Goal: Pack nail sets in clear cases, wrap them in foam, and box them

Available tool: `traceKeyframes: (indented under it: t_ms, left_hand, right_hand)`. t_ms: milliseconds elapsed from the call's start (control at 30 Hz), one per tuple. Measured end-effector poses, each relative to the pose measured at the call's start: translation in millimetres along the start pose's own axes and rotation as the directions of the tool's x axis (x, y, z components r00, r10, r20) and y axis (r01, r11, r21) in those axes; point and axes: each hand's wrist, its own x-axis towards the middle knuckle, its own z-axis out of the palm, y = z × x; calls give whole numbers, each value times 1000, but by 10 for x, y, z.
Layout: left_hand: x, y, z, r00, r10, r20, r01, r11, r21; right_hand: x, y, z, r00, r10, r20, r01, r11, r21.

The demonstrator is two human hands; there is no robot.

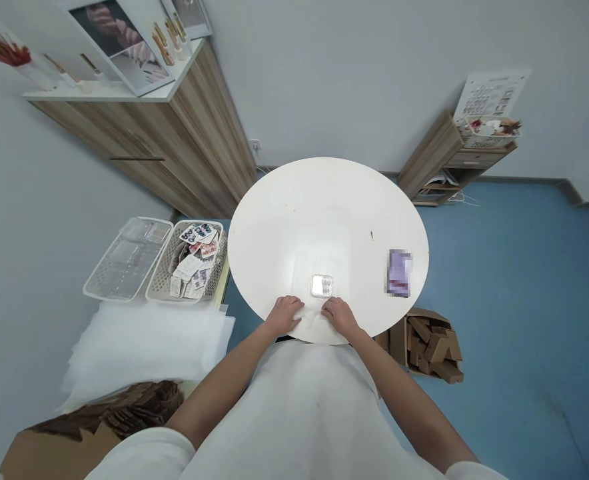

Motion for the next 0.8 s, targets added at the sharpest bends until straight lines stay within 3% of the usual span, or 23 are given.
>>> traceKeyframes:
  t_ms: [267,400,600,800]
  left_hand:
    - [-64,-146,6,997,45,-56,-50,994,-99]
    - [-33,-172,-12,996,22,-81,-34,988,-154]
    - [38,-148,-75,992,-43,-117,10,962,-273]
    - [111,-125,-179,978,-196,-72,171,949,-266]
  right_hand:
    - [-384,-46,117,984,85,-159,-65,990,124]
    - [-484,40,150,982,106,-154,-93,992,86]
    - [-427,152,80,952,216,-214,-175,965,198]
    - [-278,203,-24,938,273,-215,-221,946,237]
